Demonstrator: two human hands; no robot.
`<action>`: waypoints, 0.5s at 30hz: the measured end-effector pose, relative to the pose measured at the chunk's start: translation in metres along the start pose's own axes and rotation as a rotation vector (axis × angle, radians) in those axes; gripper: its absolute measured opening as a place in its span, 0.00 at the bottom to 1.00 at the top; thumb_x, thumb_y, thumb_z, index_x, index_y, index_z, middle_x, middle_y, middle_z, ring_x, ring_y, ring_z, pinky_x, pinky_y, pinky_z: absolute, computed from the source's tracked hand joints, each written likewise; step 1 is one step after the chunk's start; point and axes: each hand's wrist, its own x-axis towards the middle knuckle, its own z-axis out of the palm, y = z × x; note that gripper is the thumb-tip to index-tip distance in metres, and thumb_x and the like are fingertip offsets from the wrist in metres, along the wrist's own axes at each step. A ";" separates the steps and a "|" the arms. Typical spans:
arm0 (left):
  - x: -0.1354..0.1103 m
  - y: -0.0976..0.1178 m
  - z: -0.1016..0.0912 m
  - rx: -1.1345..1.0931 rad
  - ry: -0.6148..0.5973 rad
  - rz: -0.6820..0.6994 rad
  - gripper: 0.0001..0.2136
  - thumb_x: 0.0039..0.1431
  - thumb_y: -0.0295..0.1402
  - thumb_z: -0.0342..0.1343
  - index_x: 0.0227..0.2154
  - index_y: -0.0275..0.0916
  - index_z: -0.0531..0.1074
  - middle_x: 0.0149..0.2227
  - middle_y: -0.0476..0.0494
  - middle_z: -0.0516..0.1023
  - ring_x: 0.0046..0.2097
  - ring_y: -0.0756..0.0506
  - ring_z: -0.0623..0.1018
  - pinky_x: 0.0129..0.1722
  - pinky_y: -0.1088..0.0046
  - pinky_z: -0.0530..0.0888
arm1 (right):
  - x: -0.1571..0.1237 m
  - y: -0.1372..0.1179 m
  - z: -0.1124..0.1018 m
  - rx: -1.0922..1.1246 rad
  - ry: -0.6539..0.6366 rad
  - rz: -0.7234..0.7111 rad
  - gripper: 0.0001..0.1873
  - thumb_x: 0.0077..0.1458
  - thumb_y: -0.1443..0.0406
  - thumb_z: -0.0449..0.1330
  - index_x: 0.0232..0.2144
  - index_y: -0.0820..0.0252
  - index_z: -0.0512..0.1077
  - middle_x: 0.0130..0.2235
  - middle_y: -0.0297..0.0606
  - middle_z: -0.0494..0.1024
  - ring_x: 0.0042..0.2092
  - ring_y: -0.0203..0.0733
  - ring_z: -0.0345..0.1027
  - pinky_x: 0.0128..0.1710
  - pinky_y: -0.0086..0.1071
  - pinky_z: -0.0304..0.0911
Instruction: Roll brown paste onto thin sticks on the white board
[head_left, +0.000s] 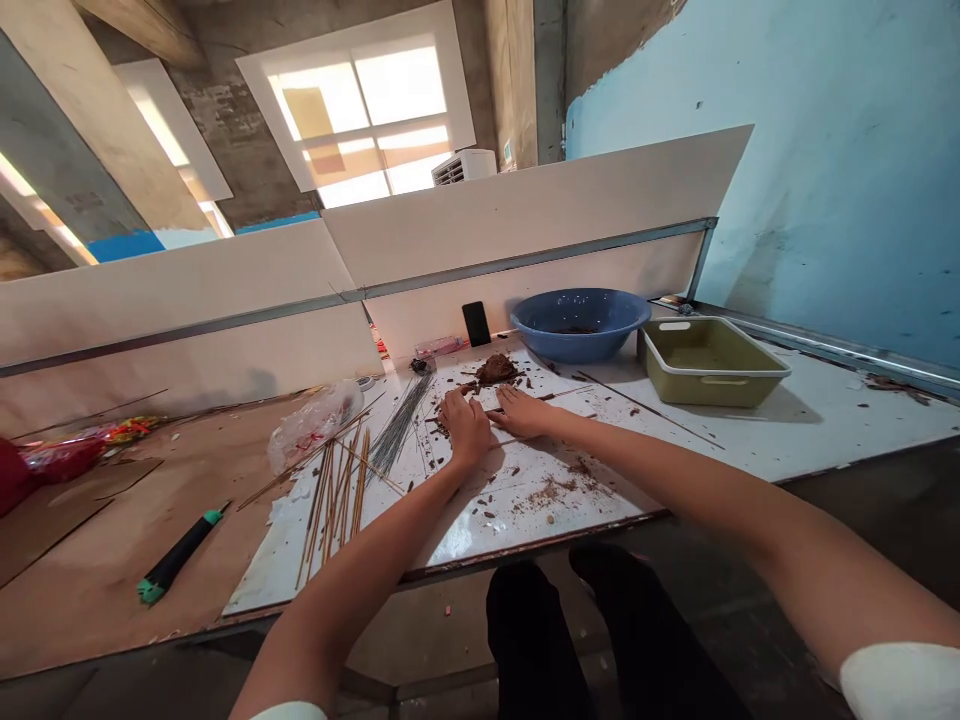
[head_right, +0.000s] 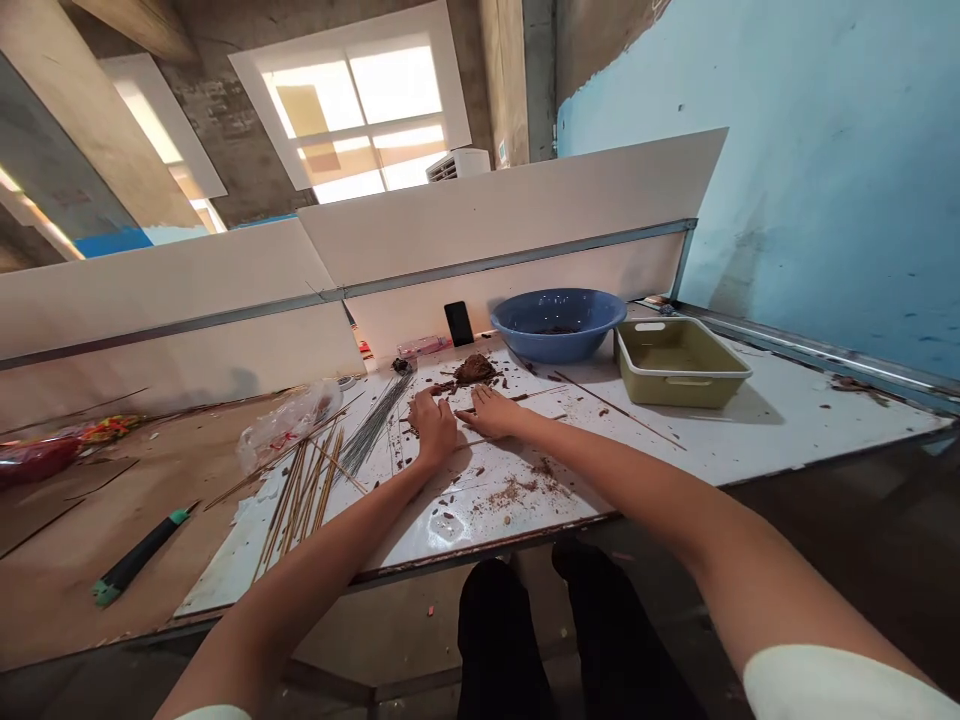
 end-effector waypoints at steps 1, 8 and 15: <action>0.000 0.000 0.000 0.002 -0.001 0.000 0.16 0.73 0.27 0.47 0.56 0.41 0.74 0.62 0.31 0.80 0.67 0.32 0.75 0.69 0.48 0.69 | 0.001 -0.001 0.000 0.010 -0.010 0.034 0.54 0.78 0.39 0.37 0.79 0.85 0.57 0.80 0.69 0.59 0.81 0.72 0.52 0.81 0.58 0.51; -0.003 -0.002 0.001 -0.005 -0.013 0.008 0.15 0.75 0.30 0.46 0.57 0.43 0.72 0.62 0.32 0.79 0.67 0.32 0.74 0.69 0.48 0.69 | -0.073 -0.014 0.009 0.129 -0.113 -0.034 0.56 0.74 0.33 0.42 0.84 0.69 0.51 0.84 0.56 0.49 0.84 0.67 0.42 0.83 0.59 0.46; -0.002 -0.005 0.003 0.001 -0.004 0.016 0.13 0.74 0.29 0.47 0.54 0.43 0.73 0.60 0.33 0.80 0.66 0.32 0.75 0.67 0.49 0.70 | -0.033 -0.004 0.009 0.022 -0.121 -0.029 0.46 0.79 0.42 0.45 0.80 0.72 0.60 0.81 0.65 0.57 0.83 0.70 0.47 0.80 0.65 0.50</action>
